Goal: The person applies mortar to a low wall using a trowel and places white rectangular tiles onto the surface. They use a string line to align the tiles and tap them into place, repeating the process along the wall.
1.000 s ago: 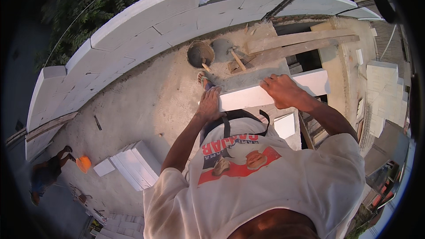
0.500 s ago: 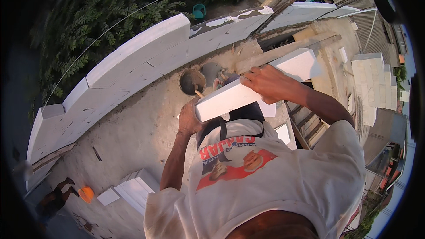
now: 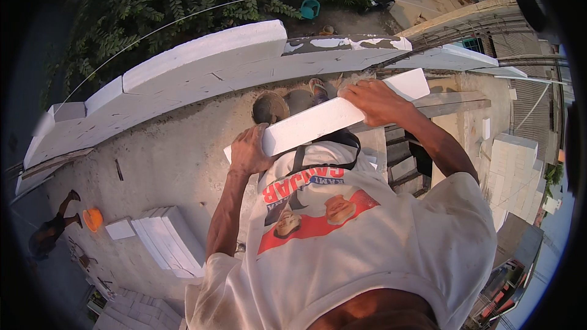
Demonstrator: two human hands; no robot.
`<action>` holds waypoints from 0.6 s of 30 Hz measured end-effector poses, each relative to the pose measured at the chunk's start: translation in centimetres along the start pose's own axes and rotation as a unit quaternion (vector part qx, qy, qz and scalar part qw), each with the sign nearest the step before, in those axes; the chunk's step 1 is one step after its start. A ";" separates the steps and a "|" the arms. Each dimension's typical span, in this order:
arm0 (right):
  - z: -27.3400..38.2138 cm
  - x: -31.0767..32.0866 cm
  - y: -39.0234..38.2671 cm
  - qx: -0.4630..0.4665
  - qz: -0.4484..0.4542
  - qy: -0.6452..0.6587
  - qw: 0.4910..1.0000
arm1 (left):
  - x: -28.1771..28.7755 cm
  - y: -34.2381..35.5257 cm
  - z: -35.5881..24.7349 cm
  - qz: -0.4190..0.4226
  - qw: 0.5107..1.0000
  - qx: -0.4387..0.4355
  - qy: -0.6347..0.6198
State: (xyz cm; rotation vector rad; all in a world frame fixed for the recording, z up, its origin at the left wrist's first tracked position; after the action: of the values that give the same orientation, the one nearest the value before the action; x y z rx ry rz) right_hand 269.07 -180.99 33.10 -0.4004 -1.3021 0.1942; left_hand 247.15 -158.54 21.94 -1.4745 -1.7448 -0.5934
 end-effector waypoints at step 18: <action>-34.4 -2.4 -8.7 -0.105 -0.019 0.119 0.987 | -6.8 31.3 -19.2 0.013 0.991 -0.011 0.135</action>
State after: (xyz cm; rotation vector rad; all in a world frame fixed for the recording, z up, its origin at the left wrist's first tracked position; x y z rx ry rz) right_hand 300.82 -195.94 27.14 -0.5592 -1.0969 -0.0238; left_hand 282.57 -170.27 24.30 -1.3613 -1.5107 -0.7633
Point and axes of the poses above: each hand's wrist, its own y-axis towards the middle knuckle, its own x-axis out of the back of the hand, z = x × y, the point moved 7 cm from there along y, towards the middle knuckle, and after that the axes turned 6 degrees about x, right-handed, at the moved point
